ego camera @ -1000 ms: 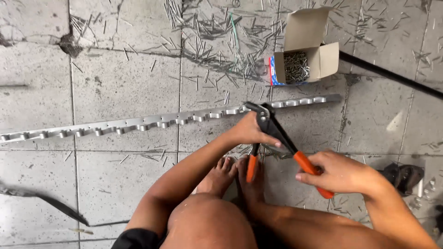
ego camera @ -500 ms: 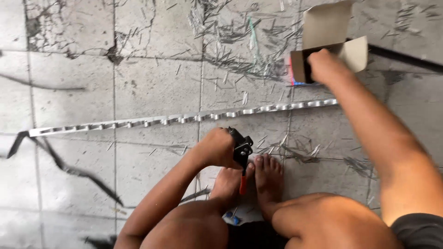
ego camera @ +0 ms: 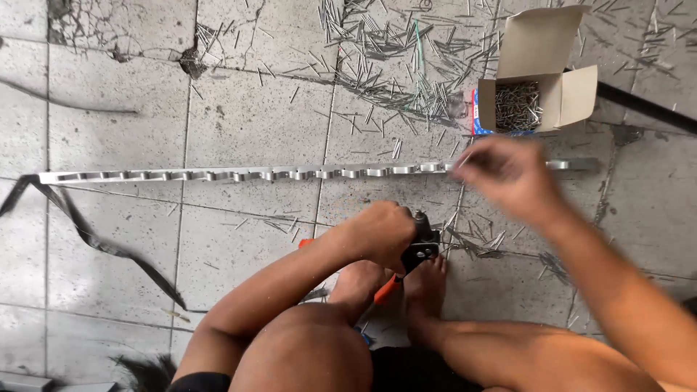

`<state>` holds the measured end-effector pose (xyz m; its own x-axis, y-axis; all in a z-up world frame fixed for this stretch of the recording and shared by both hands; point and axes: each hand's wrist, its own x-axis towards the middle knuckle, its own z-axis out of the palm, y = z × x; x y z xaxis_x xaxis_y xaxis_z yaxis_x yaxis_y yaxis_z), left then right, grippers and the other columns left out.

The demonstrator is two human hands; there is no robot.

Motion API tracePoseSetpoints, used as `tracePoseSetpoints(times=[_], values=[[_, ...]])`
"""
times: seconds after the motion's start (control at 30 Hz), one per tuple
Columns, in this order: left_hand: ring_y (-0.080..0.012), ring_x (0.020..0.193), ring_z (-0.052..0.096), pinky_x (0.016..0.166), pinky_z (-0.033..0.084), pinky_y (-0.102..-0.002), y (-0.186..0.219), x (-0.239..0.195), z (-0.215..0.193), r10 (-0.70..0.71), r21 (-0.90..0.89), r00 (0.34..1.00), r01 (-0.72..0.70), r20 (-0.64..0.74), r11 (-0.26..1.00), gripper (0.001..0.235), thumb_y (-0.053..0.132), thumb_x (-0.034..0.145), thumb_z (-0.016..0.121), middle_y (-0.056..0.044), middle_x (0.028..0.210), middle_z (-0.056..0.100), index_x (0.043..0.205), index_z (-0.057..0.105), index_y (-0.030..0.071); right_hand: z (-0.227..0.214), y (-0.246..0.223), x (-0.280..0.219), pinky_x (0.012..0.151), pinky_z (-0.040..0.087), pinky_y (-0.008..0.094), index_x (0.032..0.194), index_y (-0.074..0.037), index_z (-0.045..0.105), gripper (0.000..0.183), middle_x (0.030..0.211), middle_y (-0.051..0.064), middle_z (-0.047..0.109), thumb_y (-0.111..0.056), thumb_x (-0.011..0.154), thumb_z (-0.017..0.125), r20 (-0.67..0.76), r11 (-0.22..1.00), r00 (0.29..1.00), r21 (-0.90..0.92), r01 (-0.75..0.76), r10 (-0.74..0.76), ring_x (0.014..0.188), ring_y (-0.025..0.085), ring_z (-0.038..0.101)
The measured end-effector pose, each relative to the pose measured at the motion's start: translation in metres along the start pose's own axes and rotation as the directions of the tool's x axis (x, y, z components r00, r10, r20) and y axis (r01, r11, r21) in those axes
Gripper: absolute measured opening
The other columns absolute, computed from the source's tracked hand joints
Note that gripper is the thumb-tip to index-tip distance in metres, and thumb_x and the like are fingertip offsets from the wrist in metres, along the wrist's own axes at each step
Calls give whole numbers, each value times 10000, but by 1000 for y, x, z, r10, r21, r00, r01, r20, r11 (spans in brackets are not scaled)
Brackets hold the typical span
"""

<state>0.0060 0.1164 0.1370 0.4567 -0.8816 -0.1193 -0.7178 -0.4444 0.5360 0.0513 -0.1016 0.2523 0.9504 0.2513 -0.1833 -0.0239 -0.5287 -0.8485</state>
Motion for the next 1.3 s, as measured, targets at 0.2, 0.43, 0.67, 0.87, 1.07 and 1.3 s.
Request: tracePoseSetpoints(times=[0.2,0.43,0.67,0.87,1.07,1.3], values=[[-311,607,705,522,602,-417,12,10,-10,-1,-7,998,1,65,1000,514,486,400,909,-101,643,666,685,733,95,32,1,-31,707,647,340,1224,8,694,386,850,190,744,90,847,704,55,954,998,300,-9,-8,810,161,715],[-306,685,739,593,634,-413,17,11,-16,7,-22,994,-4,106,1000,547,473,420,902,-105,722,713,781,751,92,30,4,-32,645,673,406,1210,16,719,413,833,272,733,97,804,733,80,977,990,192,95,-112,717,288,740],[-335,746,742,631,631,-438,23,13,-9,-3,-21,990,6,139,1000,582,445,417,938,-124,766,720,829,749,81,24,-9,-31,631,681,414,1230,42,703,438,833,303,734,82,795,729,185,992,981,122,40,-63,693,331,759],[-345,801,747,677,629,-437,29,22,-3,21,-66,991,-12,132,998,614,458,420,938,-131,817,730,860,742,78,17,4,-39,653,671,366,1236,9,710,453,834,253,749,53,787,741,200,994,980,110,-10,-12,710,232,743],[-257,632,677,659,551,-358,37,27,-25,45,-14,983,-43,176,999,461,453,494,935,-69,744,744,779,776,128,13,-16,-41,376,425,185,1058,-103,785,342,802,45,794,-4,731,774,164,984,984,-150,100,-75,495,86,587],[-188,766,754,701,614,-299,19,26,-38,-226,-719,892,-143,-391,680,594,420,611,883,-77,930,773,1070,706,86,7,29,-57,1056,506,618,1531,-176,345,930,1443,171,576,-508,719,654,419,980,891,16,-198,173,1286,380,599]])
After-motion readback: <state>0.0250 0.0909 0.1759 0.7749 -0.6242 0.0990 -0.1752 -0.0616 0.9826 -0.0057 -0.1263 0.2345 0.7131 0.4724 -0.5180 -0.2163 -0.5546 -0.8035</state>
